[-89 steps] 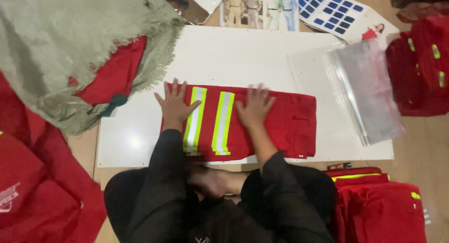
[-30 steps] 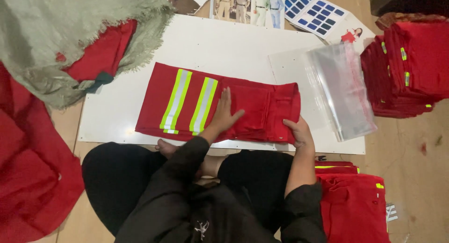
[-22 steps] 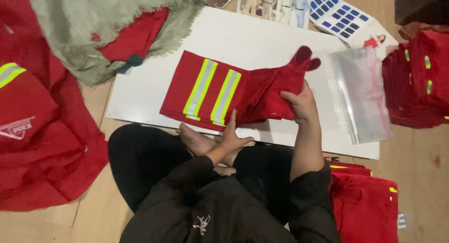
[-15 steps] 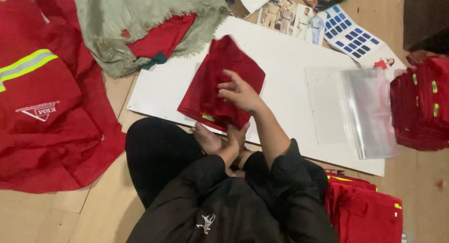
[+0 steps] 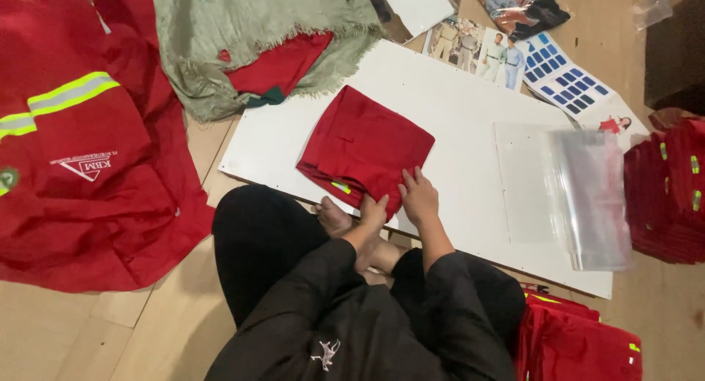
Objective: Folding red work pants with reflective stripes on a white board for packaging
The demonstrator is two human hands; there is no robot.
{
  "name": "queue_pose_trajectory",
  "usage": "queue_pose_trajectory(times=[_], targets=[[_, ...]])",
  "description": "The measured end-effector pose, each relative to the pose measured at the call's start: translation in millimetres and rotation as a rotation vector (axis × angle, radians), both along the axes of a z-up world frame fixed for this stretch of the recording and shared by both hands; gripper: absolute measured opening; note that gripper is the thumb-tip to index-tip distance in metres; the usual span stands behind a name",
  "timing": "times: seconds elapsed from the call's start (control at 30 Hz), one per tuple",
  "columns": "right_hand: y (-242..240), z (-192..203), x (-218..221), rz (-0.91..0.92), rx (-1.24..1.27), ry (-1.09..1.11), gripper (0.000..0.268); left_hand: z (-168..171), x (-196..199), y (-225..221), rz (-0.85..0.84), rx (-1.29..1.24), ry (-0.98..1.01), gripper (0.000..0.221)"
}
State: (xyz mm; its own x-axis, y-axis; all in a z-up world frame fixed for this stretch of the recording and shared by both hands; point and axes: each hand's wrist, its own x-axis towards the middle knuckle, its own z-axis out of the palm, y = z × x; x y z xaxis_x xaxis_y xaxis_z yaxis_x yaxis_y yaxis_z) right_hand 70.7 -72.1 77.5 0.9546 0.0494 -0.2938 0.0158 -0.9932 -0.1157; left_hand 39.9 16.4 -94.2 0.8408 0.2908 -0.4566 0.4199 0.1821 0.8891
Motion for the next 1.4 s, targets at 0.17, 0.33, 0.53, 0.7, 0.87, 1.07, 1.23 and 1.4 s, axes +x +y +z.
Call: queue_pose_trajectory(times=[0.17, 0.33, 0.53, 0.7, 0.87, 1.07, 1.23, 1.4], targets=[[-5.5, -26.0, 7.9, -0.075, 0.079, 0.046, 0.054, 10.1, 0.7, 16.3, -0.022, -0.026, -0.019, 0.054], [-18.7, -49.4, 9.9, -0.171, 0.244, 0.062, 0.061, 83.8, 16.5, 48.1, 0.188, -0.419, -0.028, 0.057], [-12.9, -12.0, -22.5, -0.212, 0.688, -0.139, 0.069, 84.5, 60.3, 62.3, 0.417, -0.311, -0.133, 0.067], [-16.8, 29.6, -35.9, -0.154, 1.218, -0.304, 0.111, 144.4, 39.1, 10.7, -0.112, 0.407, -0.529, 0.023], [-71.3, 11.4, -37.3, -0.730, 1.250, -0.666, 0.048, 206.8, 4.9, -47.2, -0.789, 0.580, -0.775, 0.017], [-231.8, -155.2, -71.2, -1.297, 1.851, -0.957, 0.047, 139.9, 13.9, -68.2, -1.087, 0.736, -0.685, 0.071], [-274.4, -183.6, -63.5, -1.635, 1.872, -0.605, 0.056, 130.0, 10.9, -48.4, -1.279, 1.271, -0.349, 0.079], [-250.2, -162.7, -57.6, -1.679, 1.875, -0.775, 0.046, 139.4, 8.1, -48.7, -1.325, 1.302, -0.303, 0.083]])
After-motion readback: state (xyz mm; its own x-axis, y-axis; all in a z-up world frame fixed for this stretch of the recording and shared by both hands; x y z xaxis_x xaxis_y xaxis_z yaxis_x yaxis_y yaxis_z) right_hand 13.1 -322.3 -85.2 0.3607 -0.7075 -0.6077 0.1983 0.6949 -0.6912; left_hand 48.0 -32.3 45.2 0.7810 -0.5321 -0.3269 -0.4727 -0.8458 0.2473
